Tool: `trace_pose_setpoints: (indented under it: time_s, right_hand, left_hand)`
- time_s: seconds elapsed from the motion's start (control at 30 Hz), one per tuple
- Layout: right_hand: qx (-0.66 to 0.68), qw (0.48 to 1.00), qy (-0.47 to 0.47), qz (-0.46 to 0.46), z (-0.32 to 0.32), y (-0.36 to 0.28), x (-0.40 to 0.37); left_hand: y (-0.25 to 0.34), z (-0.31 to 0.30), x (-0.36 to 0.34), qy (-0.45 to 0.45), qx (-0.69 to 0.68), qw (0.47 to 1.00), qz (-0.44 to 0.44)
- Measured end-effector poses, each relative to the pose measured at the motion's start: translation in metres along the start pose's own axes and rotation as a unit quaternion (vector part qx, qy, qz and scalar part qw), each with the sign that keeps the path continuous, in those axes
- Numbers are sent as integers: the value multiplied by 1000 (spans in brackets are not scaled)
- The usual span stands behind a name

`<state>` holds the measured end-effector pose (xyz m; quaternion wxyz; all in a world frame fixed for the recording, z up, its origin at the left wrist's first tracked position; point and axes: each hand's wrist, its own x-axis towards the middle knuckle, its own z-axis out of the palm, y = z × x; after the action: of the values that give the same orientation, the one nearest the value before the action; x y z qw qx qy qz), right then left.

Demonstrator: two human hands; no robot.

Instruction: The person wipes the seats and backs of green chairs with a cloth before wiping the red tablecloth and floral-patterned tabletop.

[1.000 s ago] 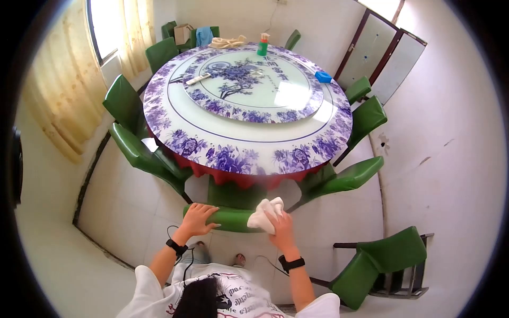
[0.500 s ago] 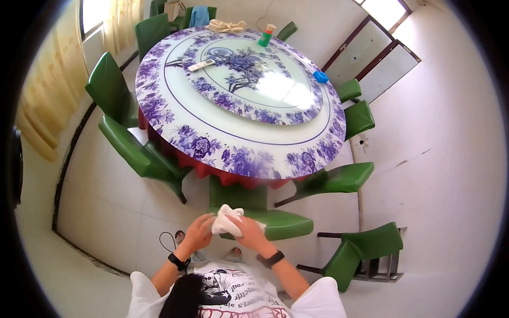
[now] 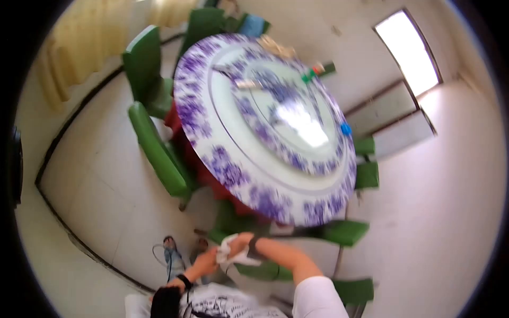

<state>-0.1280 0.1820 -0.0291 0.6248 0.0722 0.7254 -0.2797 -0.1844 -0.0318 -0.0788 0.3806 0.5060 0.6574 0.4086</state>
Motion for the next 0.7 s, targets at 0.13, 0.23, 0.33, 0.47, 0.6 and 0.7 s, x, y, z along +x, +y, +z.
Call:
trace_pose_setpoints:
  time_s: [0.13, 0.23, 0.33, 0.47, 0.6, 0.7]
  right_hand:
    - [-80, 995, -38, -37, -9, 20, 65]
    - [-215, 975, -46, -38, -25, 3, 107]
    - [-200, 967, -160, -5, -33, 22, 202]
    - [-194, 972, -131, 29, -7, 44, 244]
    - [-210, 975, -75, 10, 27, 91, 321]
    - [-224, 974, -42, 2, 33, 102, 320]
  left_hand:
    - [-43, 37, 7, -21, 96, 984, -146]
    - [-120, 104, 2, 98, 234, 966, -54]
    - [-182, 159, 12, 62, 169, 969, -167]
    - [-225, 198, 18, 59, 90, 984, -141]
    - [-209, 176, 10, 24, 18, 980, -198]
    - [-200, 153, 11, 6, -34, 976, -214]
